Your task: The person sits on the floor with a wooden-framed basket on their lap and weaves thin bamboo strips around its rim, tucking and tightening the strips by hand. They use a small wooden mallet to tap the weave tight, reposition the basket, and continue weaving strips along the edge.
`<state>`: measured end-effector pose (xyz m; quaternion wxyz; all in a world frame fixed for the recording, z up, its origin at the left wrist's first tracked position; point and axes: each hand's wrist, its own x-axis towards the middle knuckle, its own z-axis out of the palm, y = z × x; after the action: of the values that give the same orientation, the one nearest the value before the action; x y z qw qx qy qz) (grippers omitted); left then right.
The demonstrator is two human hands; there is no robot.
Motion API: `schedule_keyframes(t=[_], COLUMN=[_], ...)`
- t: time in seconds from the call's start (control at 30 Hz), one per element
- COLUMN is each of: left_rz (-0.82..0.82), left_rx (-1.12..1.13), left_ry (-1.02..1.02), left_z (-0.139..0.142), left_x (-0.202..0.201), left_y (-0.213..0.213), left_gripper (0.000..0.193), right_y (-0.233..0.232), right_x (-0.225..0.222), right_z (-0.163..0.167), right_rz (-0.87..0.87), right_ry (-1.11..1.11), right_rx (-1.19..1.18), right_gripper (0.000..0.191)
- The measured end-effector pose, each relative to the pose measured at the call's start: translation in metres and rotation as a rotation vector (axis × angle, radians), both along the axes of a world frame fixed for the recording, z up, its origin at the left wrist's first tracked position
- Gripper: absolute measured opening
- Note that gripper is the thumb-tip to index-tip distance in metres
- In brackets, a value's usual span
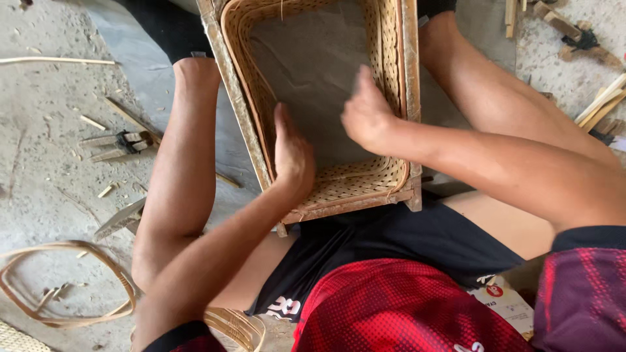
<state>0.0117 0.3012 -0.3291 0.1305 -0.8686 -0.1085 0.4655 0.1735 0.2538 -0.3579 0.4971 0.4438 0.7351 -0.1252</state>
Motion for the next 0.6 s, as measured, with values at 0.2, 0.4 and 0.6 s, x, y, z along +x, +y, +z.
schedule_keyframes(t=[0.2, 0.4, 0.6], left_rz=[-0.124, -0.029, -0.070], left_rx=[-0.133, -0.167, -0.107], left_ry=[0.266, 0.265, 0.252], left_z=[0.009, 0.016, 0.025], left_x=[-0.003, 0.011, 0.018], left_y=[0.016, 0.017, 0.030], left_gripper=[0.042, 0.043, 0.061], right_y=[0.002, 0.005, 0.007], right_x=[0.009, 0.010, 0.014], right_z=[0.056, 0.036, 0.000], right_rz=[-0.017, -0.143, -0.085], right_ry=[0.023, 0.142, 0.175], right_rx=[-0.170, -0.124, 0.082], right_gripper=[0.049, 0.030, 0.019])
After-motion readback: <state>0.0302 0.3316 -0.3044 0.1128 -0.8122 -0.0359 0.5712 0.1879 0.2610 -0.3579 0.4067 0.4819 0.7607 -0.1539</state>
